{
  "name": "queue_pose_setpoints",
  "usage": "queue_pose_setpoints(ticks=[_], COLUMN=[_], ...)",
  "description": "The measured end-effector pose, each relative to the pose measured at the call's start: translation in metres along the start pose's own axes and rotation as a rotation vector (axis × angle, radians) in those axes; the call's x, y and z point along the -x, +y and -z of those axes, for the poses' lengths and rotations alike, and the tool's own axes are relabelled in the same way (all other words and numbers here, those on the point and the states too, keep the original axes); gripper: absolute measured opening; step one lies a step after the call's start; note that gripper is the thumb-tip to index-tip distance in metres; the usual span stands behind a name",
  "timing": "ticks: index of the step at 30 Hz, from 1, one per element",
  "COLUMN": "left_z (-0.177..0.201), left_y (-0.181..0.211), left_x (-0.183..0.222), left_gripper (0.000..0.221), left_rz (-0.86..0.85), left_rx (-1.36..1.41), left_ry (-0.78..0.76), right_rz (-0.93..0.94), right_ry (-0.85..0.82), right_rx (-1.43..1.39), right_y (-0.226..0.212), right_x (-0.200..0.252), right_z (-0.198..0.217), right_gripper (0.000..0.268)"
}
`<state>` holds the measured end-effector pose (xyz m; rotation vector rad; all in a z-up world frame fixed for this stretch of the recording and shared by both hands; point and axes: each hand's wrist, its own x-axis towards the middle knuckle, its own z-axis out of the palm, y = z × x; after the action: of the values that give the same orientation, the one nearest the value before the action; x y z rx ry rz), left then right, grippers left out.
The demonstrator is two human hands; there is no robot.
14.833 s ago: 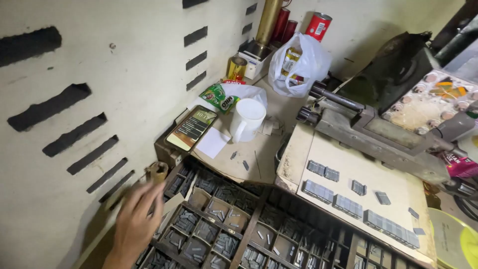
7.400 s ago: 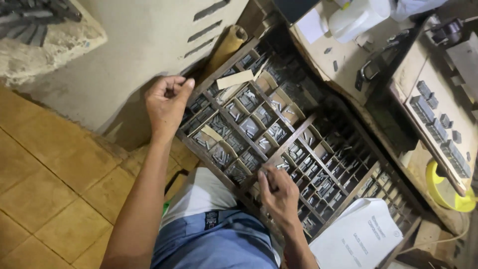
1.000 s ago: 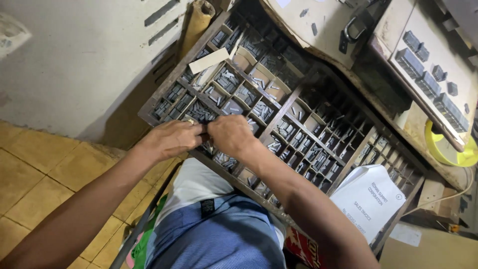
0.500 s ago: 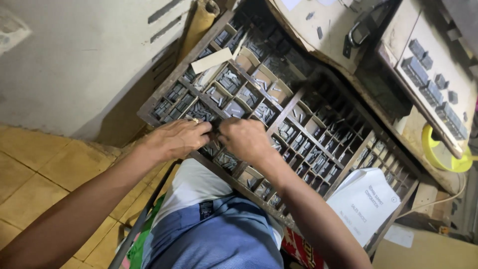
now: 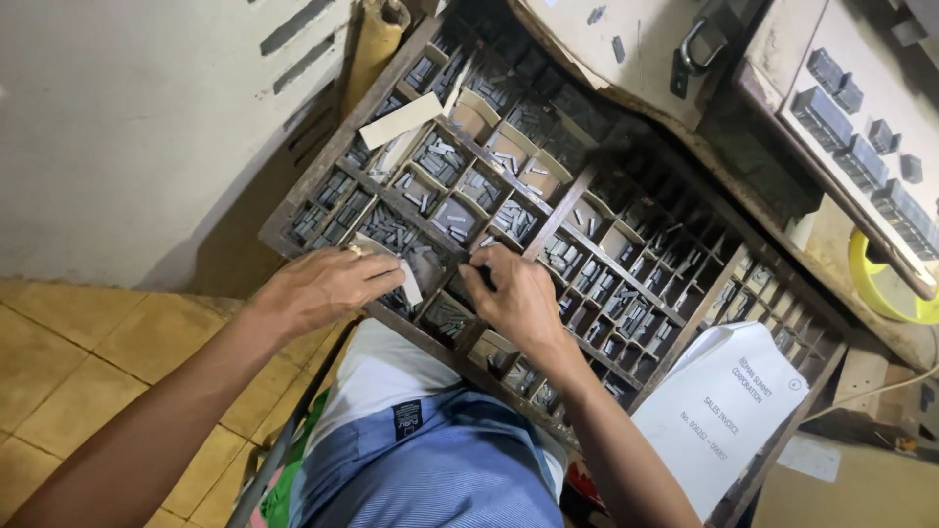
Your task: Selecting and picking individual metal type characters from a type case for letterpress printing based on an invoice.
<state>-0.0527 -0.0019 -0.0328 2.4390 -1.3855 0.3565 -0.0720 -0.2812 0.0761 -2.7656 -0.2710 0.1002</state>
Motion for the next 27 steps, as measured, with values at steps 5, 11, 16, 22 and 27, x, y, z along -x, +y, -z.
queue_pose_setpoints(ticks=[5, 11, 16, 22, 27], left_z=[0.010, 0.006, 0.003, 0.018, 0.018], left_y=[0.005, 0.003, -0.001, 0.003, 0.010], left_x=[0.005, 0.009, 0.003, -0.004, -0.017], left_gripper=[0.026, 0.026, 0.043, 0.035, 0.028], left_rz=[0.066, 0.058, 0.144, 0.182, 0.173], left_rx=[-0.001, -0.033, -0.038, -0.062, -0.013], left_ry=[-0.054, -0.042, -0.152, -0.026, 0.058], right_rz=[-0.014, 0.086, 0.161, 0.204, 0.205], right_ry=[0.039, -0.010, -0.223, -0.189, -0.019], right_rx=[-0.172, -0.128, 0.069, 0.202, 0.204], right_y=[-0.001, -0.040, -0.030, -0.033, -0.010], right_x=[0.013, 0.005, -0.021, -0.034, -0.036], right_z=[-0.004, 0.000, -0.033, -0.038, -0.040], right_gripper=[0.011, 0.012, 0.015, 0.012, 0.012])
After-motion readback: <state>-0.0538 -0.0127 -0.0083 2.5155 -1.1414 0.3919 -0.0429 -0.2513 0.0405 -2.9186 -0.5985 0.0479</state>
